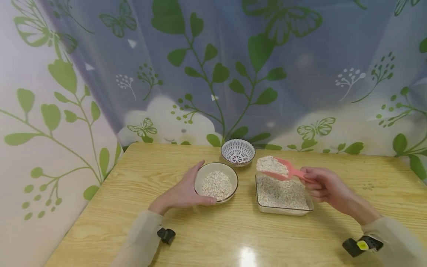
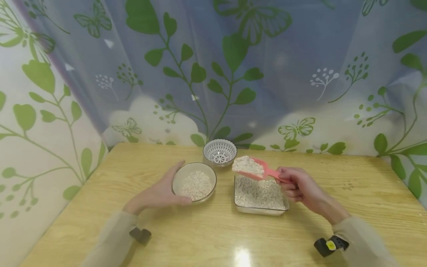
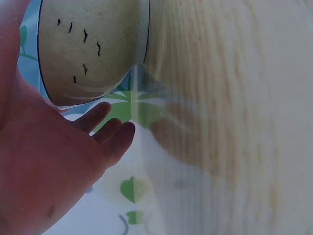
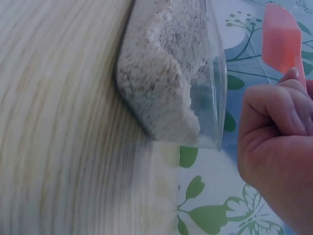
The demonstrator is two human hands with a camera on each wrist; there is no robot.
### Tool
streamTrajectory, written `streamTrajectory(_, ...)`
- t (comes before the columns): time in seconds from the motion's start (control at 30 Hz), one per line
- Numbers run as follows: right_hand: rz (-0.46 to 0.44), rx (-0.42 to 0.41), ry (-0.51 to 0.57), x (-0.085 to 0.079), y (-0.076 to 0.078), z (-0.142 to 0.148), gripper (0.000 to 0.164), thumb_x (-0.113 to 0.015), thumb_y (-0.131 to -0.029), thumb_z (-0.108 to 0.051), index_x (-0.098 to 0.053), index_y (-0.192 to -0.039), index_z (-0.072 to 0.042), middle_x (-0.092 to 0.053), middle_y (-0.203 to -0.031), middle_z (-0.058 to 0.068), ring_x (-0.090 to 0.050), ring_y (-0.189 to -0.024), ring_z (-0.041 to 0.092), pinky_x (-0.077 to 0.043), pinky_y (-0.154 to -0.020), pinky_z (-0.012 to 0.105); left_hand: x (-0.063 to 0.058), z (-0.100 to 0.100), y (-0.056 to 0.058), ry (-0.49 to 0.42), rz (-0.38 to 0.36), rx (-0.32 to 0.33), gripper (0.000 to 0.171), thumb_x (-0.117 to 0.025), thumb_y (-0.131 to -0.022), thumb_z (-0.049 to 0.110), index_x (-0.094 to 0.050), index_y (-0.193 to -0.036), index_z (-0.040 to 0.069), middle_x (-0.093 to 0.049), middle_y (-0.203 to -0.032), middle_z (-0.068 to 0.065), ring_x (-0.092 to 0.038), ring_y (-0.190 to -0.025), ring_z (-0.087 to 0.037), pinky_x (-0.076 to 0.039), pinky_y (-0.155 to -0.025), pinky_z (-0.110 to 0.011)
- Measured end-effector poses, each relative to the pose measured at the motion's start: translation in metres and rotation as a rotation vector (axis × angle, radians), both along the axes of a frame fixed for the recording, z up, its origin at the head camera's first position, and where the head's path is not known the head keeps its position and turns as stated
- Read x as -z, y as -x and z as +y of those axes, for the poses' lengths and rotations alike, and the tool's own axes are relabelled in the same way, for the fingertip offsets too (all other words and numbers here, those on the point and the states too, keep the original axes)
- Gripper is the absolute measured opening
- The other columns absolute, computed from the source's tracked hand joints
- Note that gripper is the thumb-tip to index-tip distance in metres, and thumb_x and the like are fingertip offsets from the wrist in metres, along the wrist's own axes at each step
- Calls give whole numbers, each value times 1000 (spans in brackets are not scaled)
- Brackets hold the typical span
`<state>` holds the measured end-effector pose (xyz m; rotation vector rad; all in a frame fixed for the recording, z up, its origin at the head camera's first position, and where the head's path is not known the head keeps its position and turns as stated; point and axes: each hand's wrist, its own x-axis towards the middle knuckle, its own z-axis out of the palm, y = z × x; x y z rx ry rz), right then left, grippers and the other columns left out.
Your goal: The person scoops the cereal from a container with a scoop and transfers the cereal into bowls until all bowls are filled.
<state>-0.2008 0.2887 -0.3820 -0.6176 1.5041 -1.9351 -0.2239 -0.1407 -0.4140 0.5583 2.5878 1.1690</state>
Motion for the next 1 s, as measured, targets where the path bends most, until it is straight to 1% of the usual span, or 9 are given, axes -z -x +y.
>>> streamTrajectory(0.1,17,6,-9,-1,2,-6,39,-19,-109,-8,-54,-93,-14,-17,-65,3,-9,-51,19,-2,-45,39,2,0,1,-19,-18,18,130,-91,-71,47,-7,-165,12,-20,-168,-20,-28,-153,-40,-25,-122,-66)
streamTrajectory(0.23,25,19,-17,-5,4,-15,37,-21,-109,-8,-54,-92,-14,-18,-65,2,-9,-51,19,-2,-45,38,4,0,2,-34,-38,24,132,-91,-71,45,-5,-166,15,-25,-166,-20,-32,-151,-39,-27,-122,-65)
streamTrajectory(0.33,27,37,-32,-7,5,-22,35,-23,-109,-8,-53,-92,-14,-18,-65,2,-9,-51,19,-2,-46,38,5,0,3,-41,-54,29,135,-92,-69,45,-3,-166,19,-29,-164,-19,-36,-149,-37,-29,-122,-63)
streamTrajectory(0.53,22,81,-84,-10,9,-36,33,-27,-109,-10,-53,-90,-14,-20,-63,-1,-9,-50,19,-1,-47,39,6,-1,4,-75,-81,49,138,-94,-67,44,0,-166,18,-35,-161,-17,-40,-146,-36,-32,-121,-61)
streamTrajectory(0.7,13,111,-117,-13,11,-48,30,-30,-108,-10,-53,-88,-13,-22,-61,-3,-9,-50,18,-1,-47,39,6,-1,4,-84,-96,51,138,-94,-67,47,-1,-165,22,-37,-160,-16,-42,-145,-35,-34,-120,-61)
streamTrajectory(0.8,21,144,-166,-16,11,-58,27,-33,-106,-10,-50,-84,-13,-23,-60,-5,-10,-50,16,-2,-48,39,6,-1,4,-92,-101,53,137,-94,-67,47,-2,-165,23,-39,-158,-16,-43,-143,-34,-36,-119,-61)
streamTrajectory(0.87,19,181,-217,-17,11,-65,26,-37,-104,-11,-46,-81,-14,-24,-59,-6,-12,-49,14,-4,-47,37,6,-1,4,-97,-104,53,136,-94,-67,47,-2,-165,23,-39,-157,-15,-44,-143,-34,-36,-118,-61)
streamTrajectory(1.0,21,246,-336,-20,12,-81,26,-42,-102,-15,-40,-76,-14,-26,-58,-9,-17,-47,9,-10,-45,29,7,-1,4,-91,-101,40,135,-94,-67,46,-4,-165,26,-42,-156,-16,-46,-141,-34,-39,-116,-60)
